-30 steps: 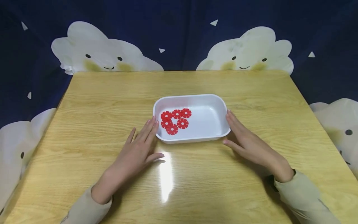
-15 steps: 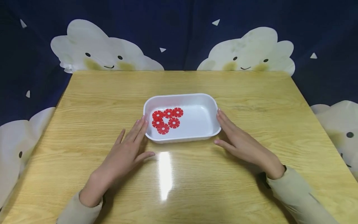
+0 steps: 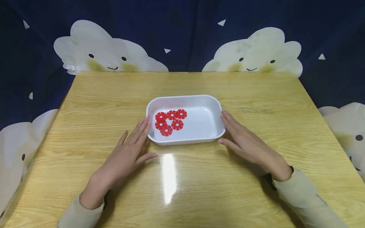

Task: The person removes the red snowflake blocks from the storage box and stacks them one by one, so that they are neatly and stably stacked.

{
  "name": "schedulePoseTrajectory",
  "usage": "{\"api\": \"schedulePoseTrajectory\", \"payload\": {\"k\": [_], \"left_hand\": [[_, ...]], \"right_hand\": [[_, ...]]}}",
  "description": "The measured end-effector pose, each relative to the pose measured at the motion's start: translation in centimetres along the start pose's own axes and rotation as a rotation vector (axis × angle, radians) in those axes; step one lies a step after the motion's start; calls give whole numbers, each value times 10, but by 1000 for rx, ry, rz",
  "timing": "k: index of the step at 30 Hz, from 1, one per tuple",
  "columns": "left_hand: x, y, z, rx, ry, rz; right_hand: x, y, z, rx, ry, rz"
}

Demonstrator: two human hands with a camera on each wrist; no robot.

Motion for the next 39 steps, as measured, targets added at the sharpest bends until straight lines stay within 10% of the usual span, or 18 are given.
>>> {"api": "schedulePoseTrajectory", "payload": {"k": [19, 39], "left_hand": [[-2, -2, 2, -15, 12, -39], [-4, -3, 2, -16, 22, -34]], "right_hand": [[-23, 26, 129, -152, -145, 117], [-13, 50, 154, 1, -160, 163]]}}
Point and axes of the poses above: each hand's wrist, its own z-axis towards the middle knuckle, its own y-axis out of the palm, x = y × z, the point moved 6 cm from there along z, towards the middle knuckle, and after that the axes turned 11 degrees about z, right-handed, at the moved point
